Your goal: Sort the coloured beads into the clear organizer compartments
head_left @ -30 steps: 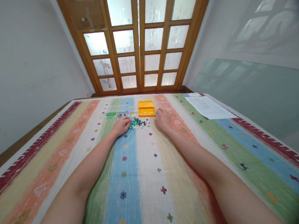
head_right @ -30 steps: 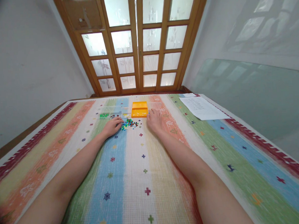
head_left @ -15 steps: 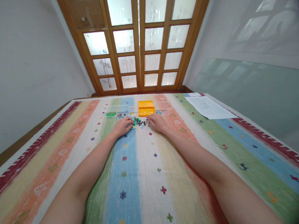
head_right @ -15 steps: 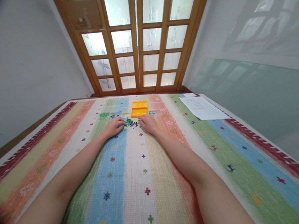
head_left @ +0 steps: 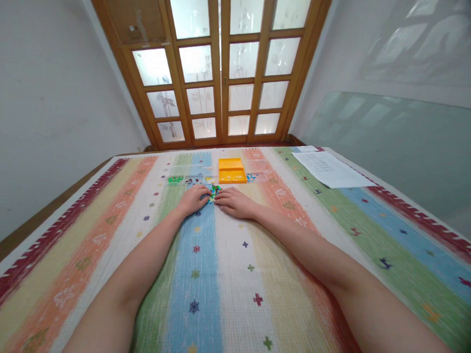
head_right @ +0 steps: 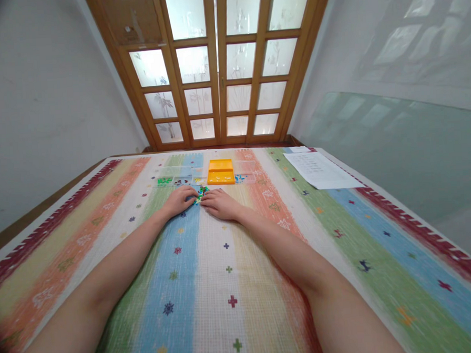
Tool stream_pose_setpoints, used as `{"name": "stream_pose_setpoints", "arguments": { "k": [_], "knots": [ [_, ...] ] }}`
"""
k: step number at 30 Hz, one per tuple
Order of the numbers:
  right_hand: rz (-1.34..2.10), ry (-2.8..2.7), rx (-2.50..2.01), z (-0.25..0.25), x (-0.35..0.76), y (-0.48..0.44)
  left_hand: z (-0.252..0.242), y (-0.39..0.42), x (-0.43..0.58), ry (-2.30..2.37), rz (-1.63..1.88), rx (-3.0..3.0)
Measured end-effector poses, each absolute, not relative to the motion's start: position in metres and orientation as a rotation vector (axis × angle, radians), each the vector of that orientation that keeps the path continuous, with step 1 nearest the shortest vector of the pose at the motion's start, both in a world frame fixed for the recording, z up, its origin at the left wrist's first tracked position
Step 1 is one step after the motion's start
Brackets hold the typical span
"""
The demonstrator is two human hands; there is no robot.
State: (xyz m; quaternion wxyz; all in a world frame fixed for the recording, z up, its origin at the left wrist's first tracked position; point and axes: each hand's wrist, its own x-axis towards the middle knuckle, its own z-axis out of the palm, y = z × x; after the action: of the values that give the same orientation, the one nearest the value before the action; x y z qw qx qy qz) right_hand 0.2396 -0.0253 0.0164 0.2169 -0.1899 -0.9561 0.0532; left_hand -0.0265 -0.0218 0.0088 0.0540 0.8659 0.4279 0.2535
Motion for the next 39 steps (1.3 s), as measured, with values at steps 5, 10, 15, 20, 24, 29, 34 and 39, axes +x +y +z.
{"name": "stream_pose_setpoints", "arguments": {
  "k": [5, 10, 15, 20, 24, 29, 34, 39],
  "knots": [
    [0.144, -2.673, -0.553, 0.014, 0.238, -0.024, 0.01, -0.023, -0.026, 1.306, 0.758, 2.636],
    [0.108, -2.669, -0.569, 0.013, 0.238, -0.024, 0.011, -0.023, -0.025, 1.322, 0.766, 2.623],
    [0.093, -2.62, -0.581, 0.014, 0.24, -0.022, 0.012, -0.023, -0.025, 1.332, 0.757, 2.619],
    [0.031, -2.569, -0.64, 0.015, 0.245, -0.019, 0.012, -0.024, -0.025, 1.307, 0.756, 2.631],
    [0.012, -2.53, -0.731, 0.015, 0.25, -0.014, 0.013, -0.024, -0.025, 1.316, 0.741, 2.631],
    [-0.047, -2.45, -0.917, 0.014, 0.258, -0.008, 0.014, -0.024, -0.025, 1.317, 0.736, 2.634],
    [-0.118, -2.314, -1.099, 0.012, 0.266, -0.001, 0.013, -0.023, -0.026, 1.305, 0.751, 2.645],
    [-0.106, -2.179, -1.251, 0.012, 0.27, 0.003, 0.012, -0.023, -0.026, 1.319, 0.747, 2.637]
  ]
}}
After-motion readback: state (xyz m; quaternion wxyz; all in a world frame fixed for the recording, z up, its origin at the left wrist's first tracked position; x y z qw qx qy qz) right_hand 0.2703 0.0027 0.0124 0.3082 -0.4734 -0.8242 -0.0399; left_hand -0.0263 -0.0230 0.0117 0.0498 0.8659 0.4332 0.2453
